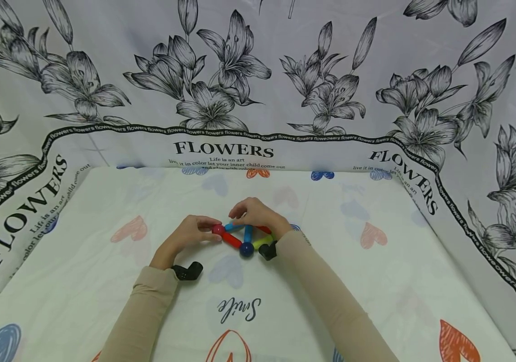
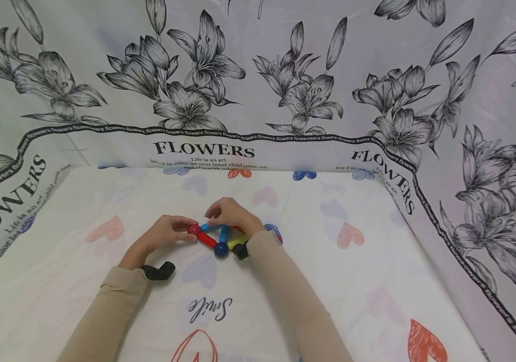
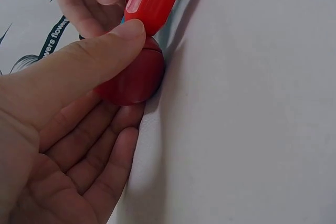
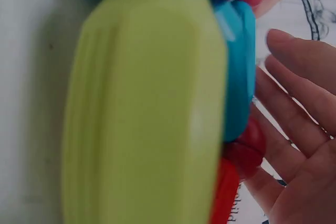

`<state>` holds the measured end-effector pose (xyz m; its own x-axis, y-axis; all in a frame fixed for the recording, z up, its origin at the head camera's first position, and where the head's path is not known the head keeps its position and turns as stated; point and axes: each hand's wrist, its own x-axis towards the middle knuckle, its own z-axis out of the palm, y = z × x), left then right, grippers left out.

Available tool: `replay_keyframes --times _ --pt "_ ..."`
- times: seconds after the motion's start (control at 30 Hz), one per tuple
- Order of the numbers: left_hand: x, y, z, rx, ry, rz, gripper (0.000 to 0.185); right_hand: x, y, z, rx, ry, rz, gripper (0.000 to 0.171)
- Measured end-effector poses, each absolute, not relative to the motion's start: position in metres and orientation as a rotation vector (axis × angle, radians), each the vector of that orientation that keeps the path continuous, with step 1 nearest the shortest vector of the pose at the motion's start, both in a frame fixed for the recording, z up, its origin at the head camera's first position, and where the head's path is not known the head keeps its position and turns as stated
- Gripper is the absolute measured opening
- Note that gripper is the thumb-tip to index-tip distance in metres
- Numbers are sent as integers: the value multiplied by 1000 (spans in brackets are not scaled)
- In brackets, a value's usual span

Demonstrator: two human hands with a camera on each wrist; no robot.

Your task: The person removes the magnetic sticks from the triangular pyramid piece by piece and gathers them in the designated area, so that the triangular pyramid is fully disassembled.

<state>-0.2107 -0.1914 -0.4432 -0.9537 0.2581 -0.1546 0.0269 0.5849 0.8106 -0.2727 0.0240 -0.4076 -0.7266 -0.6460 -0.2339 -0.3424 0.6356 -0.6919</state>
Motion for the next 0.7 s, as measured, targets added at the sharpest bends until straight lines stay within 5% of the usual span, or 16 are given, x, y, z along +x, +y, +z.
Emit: replay_keyframes --times 0.7 --pt "-209 -191 -441 196 2553 1310 49 -273 25 -415 -774 2381 -870 22"
